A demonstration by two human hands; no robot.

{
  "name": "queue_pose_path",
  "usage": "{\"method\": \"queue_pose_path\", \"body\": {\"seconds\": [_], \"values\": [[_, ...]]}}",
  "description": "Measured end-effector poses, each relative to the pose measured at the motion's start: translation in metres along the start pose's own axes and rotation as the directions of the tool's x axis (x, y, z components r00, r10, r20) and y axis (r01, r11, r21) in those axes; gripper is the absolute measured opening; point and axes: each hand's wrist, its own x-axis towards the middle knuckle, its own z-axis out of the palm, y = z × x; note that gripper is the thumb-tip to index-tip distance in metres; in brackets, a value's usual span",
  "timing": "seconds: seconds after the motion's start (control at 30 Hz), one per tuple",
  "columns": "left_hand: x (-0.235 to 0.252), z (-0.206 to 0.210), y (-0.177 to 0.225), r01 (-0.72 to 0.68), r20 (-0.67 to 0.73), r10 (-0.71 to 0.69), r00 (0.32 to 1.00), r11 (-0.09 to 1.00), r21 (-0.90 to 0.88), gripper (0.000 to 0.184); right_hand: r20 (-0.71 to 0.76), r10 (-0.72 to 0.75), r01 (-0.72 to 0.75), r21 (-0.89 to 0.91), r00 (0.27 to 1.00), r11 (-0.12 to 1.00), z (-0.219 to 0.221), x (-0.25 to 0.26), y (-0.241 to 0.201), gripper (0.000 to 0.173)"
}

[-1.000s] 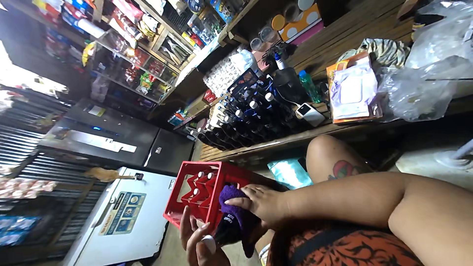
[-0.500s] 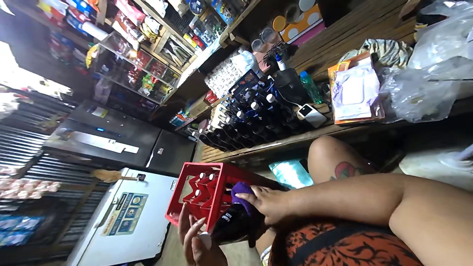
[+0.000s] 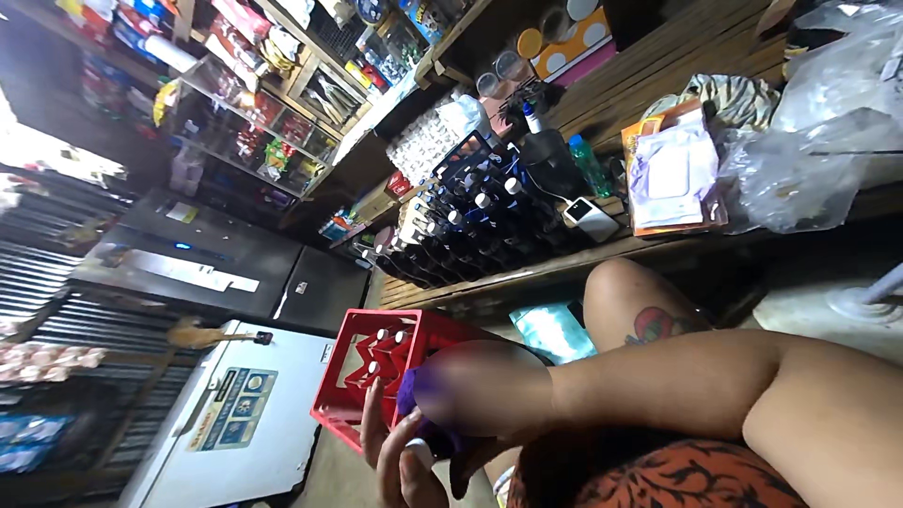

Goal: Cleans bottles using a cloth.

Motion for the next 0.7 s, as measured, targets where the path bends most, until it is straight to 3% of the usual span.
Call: {"method": "queue_pose_path", "body": {"seconds": [0.23,0.37,0.57,0.7], "values": [[0.005,-0.010,-0.010,0.076,-0.063,-0.080,0.995,0.995,-0.064,0.039,0.133,0.260,-0.282,0.181,0.956,0.942,0.017,-0.001,0.045,0.098],[0.002,-0.015,-0.018,0.099,-0.089,-0.106,0.990,0.992,-0.083,0.041,0.176,0.336,-0.364,0.165,0.925,0.917,0.030,-0.002,0.063,0.099],[-0.002,-0.017,-0.023,0.093,-0.091,-0.108,0.990,0.983,-0.156,0.038,0.230,0.299,-0.322,0.067,0.926,0.945,0.012,-0.002,0.031,0.097],[-0.006,-0.011,-0.011,0.104,-0.074,-0.117,0.990,0.981,-0.163,0.036,0.095,0.130,-0.137,0.079,0.987,0.987,0.013,-0.003,0.012,0.085]]}}
